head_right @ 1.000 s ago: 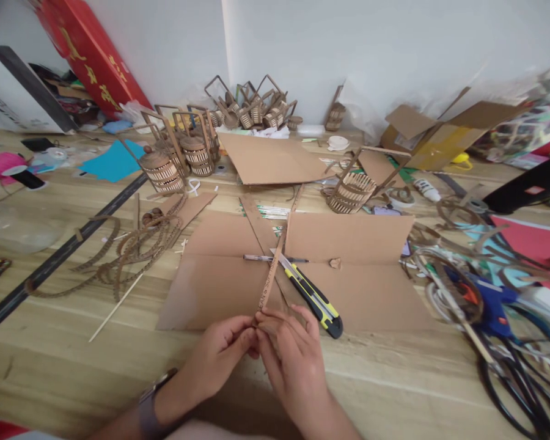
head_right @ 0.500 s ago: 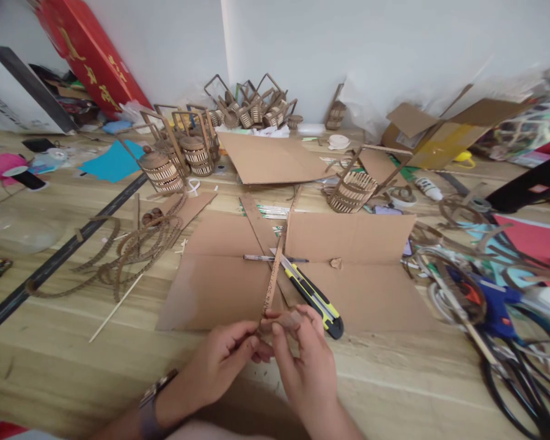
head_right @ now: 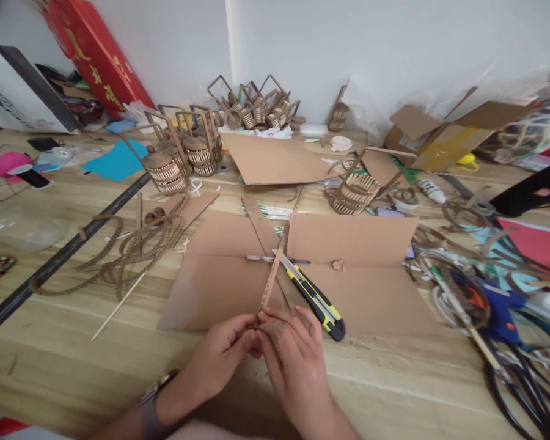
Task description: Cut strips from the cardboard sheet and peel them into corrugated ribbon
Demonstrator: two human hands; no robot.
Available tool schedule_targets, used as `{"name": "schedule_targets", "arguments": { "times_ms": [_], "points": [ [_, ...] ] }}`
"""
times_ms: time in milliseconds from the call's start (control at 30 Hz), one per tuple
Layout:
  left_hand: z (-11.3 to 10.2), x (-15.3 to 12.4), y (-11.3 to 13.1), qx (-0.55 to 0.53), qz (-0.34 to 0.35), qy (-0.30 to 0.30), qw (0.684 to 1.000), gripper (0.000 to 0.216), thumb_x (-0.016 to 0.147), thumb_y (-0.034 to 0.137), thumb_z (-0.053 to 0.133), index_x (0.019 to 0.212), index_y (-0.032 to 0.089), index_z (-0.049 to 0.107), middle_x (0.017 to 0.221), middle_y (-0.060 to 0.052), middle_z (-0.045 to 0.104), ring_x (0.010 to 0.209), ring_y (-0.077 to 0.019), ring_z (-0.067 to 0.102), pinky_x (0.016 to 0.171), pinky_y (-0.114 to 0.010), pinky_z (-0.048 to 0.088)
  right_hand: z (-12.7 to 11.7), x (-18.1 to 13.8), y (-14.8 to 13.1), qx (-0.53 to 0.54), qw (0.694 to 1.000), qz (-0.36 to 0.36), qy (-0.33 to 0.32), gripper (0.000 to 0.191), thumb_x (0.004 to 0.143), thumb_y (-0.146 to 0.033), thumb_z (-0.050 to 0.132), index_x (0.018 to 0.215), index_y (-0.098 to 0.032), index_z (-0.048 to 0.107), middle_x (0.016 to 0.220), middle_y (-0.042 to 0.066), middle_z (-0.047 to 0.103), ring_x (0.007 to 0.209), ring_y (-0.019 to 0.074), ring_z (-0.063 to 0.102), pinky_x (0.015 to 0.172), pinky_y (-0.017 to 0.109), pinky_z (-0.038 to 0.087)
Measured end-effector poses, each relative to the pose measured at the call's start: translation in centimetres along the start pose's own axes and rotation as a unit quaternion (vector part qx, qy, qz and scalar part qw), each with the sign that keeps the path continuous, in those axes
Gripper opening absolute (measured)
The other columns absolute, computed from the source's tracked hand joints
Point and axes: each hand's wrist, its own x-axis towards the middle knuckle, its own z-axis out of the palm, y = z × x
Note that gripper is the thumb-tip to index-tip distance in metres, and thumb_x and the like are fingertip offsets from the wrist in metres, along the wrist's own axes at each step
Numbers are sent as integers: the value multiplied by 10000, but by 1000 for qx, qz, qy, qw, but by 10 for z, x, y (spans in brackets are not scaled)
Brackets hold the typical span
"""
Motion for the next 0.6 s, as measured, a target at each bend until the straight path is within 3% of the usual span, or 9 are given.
{"name": "schedule_targets", "arguments": {
  "times_ms": [400, 600],
  "points": [
    [0, -4, 6, 47, 44, -13, 998, 478, 986, 515, 432, 950, 113, 688, 841, -89, 718, 769, -168, 666, 704, -231, 497, -4, -1, 2, -2, 999, 19, 29, 84, 941, -204, 526, 971, -260, 581, 885, -8, 765, 831, 181, 722, 909, 411, 448],
    [2, -5, 11, 12, 12, -33, 999, 451, 986, 491, 447, 998, 123, 706, 848, -93, 733, 808, -183, 687, 751, -264, 524, -8, 0, 4, -22, 994, 100, 47, 104, 969, -312, 482, 973, -275, 578, 840, 12, 752, 788, 202, 704, 665, 332, 529]
  ]
}}
